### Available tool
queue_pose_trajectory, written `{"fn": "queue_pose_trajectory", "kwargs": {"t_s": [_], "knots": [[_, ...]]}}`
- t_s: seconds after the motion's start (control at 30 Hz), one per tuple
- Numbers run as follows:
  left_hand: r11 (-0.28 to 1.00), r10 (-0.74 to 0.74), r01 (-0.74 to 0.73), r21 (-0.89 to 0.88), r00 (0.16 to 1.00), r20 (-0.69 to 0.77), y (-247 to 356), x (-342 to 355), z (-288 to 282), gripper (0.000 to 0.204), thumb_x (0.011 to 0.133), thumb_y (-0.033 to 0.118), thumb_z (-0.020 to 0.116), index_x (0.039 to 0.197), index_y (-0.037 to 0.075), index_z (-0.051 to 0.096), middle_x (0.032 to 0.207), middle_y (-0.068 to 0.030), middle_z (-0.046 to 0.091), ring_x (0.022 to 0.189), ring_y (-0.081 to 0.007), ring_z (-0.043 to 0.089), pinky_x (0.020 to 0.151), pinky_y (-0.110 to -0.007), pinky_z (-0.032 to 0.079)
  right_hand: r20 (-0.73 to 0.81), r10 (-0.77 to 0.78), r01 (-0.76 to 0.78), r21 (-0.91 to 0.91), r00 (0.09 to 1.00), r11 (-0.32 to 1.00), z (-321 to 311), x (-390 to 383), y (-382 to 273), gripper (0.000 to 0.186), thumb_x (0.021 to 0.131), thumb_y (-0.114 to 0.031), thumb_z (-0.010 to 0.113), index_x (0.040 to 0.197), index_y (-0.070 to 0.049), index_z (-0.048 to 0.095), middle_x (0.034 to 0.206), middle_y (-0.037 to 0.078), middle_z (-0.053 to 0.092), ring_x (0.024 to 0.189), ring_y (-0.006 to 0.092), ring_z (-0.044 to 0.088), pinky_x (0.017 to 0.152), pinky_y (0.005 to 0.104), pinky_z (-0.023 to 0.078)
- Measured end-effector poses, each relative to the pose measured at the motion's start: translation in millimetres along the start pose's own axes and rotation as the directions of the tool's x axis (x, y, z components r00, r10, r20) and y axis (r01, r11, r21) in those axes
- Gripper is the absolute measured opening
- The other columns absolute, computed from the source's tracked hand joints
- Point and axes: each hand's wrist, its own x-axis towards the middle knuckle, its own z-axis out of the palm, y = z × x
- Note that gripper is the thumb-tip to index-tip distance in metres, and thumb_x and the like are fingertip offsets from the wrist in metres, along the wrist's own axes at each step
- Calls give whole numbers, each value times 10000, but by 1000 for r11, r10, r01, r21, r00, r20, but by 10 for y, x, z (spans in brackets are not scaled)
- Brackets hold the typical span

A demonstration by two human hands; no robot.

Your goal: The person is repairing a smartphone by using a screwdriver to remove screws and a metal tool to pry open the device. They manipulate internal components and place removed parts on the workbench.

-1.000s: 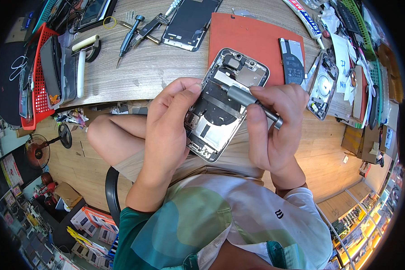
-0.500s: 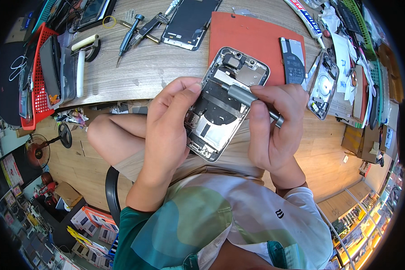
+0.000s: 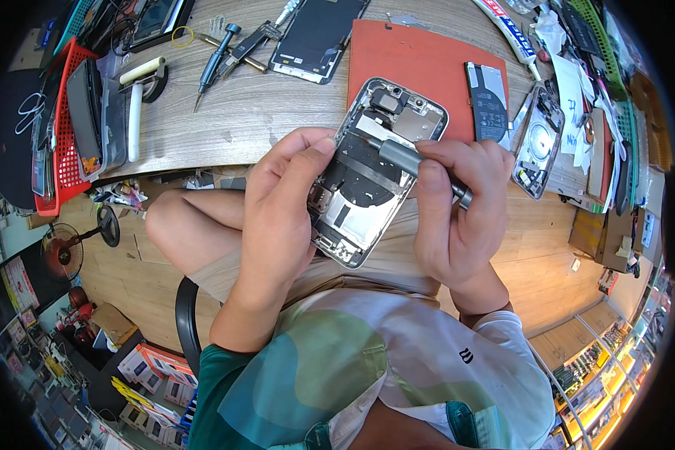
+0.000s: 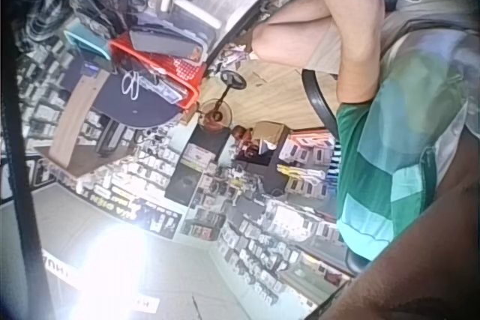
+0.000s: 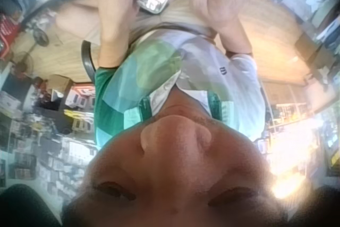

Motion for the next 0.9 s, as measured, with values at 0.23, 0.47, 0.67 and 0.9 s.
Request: {"fn": "queue_pose_trajectory", "kwargs": {"t_s": [0.23, 0.47, 0.67, 0.9], "knots": [[1000, -1, 1, 9, 1000, -2, 7, 6, -2, 225, 1088, 112, 540, 1148, -60, 673, 987, -86, 758, 850, -84, 707, 787, -239, 574, -23, -23, 23, 16, 999, 1000, 13, -1, 22, 300, 913, -82, 777, 1192, -72, 668, 912, 28, 684, 750, 235, 546, 784, 387, 360], [1000, -6, 6, -26, 1000, 6, 13, 9, 12, 216, 1086, 115, 549, 1131, -55, 675, 993, -91, 760, 846, -87, 713, 776, -245, 586, -29, -1, 3, 51, 1000, 999, 25, 13, 11, 316, 897, -80, 770, 1196, -69, 668, 930, 52, 685, 773, 253, 549, 794, 399, 358], [1000, 0, 0, -19, 1000, 20, -19, 21, -26, 156, 1074, 83, 589, 1102, -42, 677, 984, -88, 770, 832, -89, 726, 757, -237, 590, -32, 16, -13, 75, 999, 997, 38, -8, 19, 310, 898, -84, 765, 1192, -67, 667, 941, 54, 687, 772, 252, 542, 802, 402, 355], [1000, 12, -12, -6, 1000, 8, -15, 20, -15, 160, 1082, 89, 593, 1110, -44, 677, 976, -86, 772, 832, -90, 728, 760, -240, 592, -24, -13, 14, 48, 1000, 999, 31, 1, 28, 323, 894, -91, 777, 1194, -67, 659, 898, 39, 659, 777, 247, 538, 802, 404, 351]]}}
